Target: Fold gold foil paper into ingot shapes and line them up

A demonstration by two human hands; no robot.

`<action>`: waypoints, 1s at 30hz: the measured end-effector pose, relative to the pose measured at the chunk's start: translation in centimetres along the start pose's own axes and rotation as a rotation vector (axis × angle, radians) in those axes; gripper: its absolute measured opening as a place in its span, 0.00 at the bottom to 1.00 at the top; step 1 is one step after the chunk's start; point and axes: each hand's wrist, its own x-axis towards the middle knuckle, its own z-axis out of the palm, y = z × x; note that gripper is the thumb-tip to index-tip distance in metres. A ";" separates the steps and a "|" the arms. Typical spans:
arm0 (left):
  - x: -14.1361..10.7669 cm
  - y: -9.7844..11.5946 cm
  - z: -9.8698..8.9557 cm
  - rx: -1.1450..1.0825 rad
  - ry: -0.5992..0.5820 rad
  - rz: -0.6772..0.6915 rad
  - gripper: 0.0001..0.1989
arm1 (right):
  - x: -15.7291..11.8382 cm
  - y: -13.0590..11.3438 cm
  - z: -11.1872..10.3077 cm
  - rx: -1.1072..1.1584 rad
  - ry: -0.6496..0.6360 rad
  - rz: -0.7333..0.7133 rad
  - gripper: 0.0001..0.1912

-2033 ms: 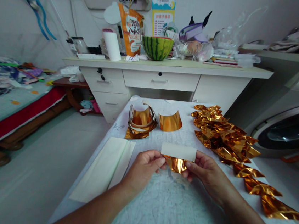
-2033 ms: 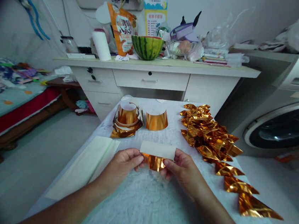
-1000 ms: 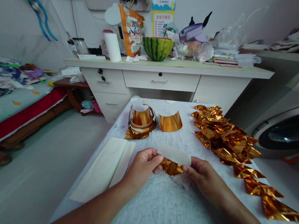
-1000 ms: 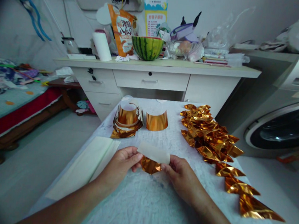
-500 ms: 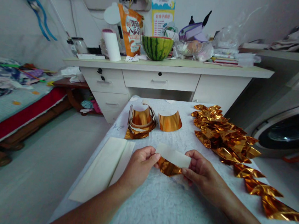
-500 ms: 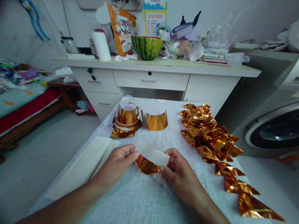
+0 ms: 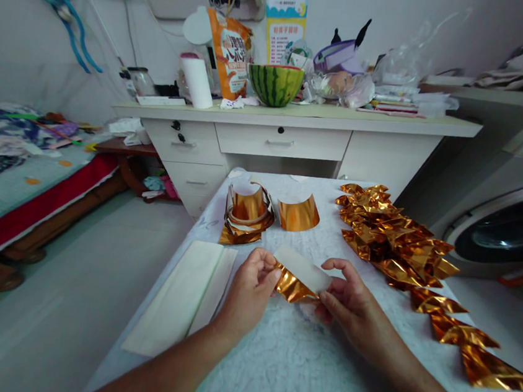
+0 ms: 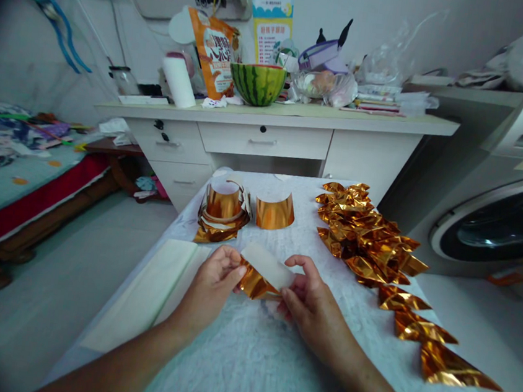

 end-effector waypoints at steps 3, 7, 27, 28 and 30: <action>0.1 0.0 -0.2 0.031 -0.005 0.016 0.03 | -0.2 0.1 0.0 -0.083 -0.056 -0.003 0.12; 0.1 0.2 -0.3 0.051 -0.030 -0.037 0.07 | -0.1 0.6 -0.2 -0.115 -0.083 0.019 0.14; -0.4 0.7 -0.3 -0.197 -0.184 -0.158 0.26 | -0.1 -0.7 0.0 -0.462 0.023 -0.222 0.13; -0.3 0.7 -0.3 -0.197 -0.203 -0.155 0.25 | 0.0 -0.7 0.0 -0.553 0.041 -0.295 0.16; -0.2 0.5 -0.3 -0.161 -0.243 -0.143 0.24 | 0.0 -0.4 -0.1 -0.681 0.034 -0.411 0.22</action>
